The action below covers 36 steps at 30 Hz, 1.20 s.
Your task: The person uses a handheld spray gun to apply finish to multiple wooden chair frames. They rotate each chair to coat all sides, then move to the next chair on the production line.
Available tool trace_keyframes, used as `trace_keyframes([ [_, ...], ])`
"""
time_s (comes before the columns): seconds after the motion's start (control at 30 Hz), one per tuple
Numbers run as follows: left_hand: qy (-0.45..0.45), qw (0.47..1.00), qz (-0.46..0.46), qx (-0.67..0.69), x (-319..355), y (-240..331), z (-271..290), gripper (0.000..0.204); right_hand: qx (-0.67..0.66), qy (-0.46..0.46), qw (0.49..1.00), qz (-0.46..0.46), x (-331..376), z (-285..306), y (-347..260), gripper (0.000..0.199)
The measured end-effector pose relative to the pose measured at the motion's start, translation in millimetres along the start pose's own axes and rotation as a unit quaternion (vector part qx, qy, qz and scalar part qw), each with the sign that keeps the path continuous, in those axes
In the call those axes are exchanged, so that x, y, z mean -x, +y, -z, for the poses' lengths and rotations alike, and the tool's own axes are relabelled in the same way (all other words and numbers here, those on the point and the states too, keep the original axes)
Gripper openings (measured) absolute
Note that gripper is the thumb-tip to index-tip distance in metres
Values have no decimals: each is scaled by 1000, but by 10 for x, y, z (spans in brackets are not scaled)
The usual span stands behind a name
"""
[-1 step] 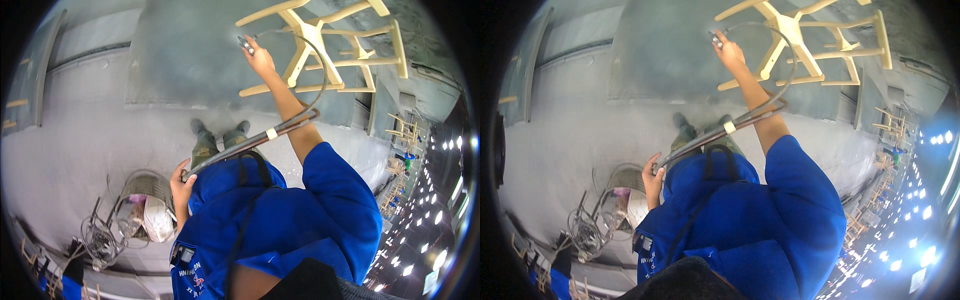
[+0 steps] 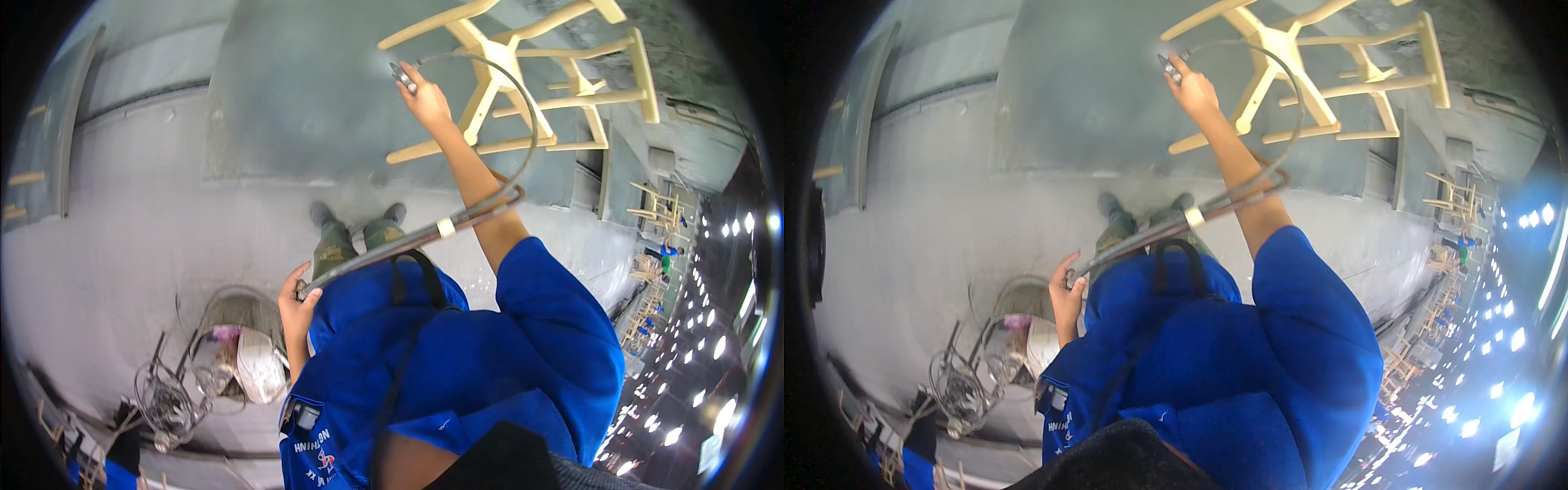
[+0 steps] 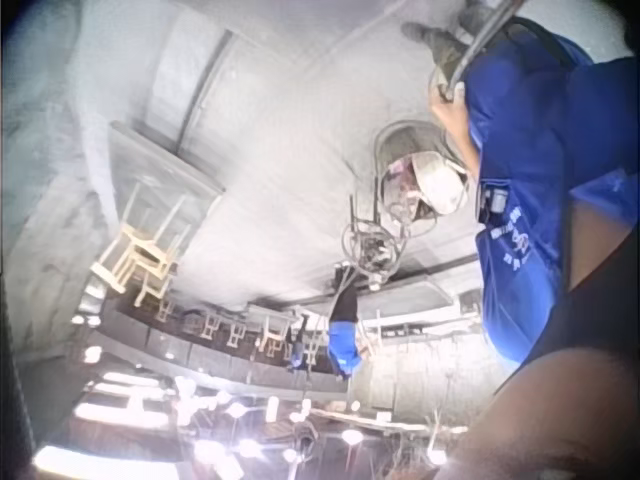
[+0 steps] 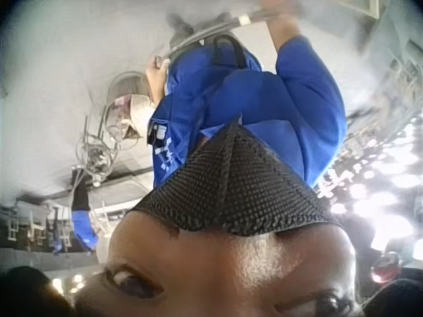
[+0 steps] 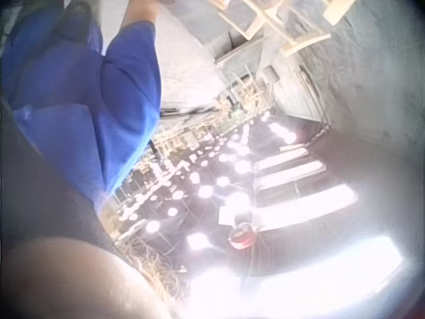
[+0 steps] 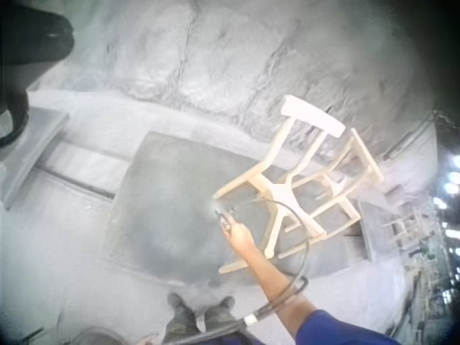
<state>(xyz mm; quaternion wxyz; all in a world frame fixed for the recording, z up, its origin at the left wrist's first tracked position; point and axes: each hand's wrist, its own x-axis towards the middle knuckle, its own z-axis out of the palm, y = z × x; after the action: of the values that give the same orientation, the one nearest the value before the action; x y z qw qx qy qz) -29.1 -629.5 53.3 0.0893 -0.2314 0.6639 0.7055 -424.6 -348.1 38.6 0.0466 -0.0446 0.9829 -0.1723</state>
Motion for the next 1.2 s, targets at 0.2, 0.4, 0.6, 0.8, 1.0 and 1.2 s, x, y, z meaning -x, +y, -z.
trace_keyframes([
  [0.2, -102, 989, -46, 100, -486, 208, -299, 59, 120, 158, 971, 133, 278, 1665, -5, 51],
  [0.4, -222, 968, -42, 107, -646, 535, -756, 65, 126, 263, 943, 157, 687, 2780, -51, 53],
  [0.6, -226, 969, -24, 96, -517, 664, -1032, 68, 69, 283, 934, 207, 842, 2910, 348, 53],
  [0.8, -194, 979, -35, 48, -152, 1077, -1467, 70, -494, 180, 850, -13, 1006, 2906, 878, 60],
  [1.0, -147, 981, -61, -110, 123, 1626, -2153, 70, -764, 240, 598, -29, 437, 2901, 1598, 83],
  [1.2, -130, 985, -14, -110, 215, 1638, -3051, 66, -768, 181, 579, -204, 306, 2228, 2471, 78],
])
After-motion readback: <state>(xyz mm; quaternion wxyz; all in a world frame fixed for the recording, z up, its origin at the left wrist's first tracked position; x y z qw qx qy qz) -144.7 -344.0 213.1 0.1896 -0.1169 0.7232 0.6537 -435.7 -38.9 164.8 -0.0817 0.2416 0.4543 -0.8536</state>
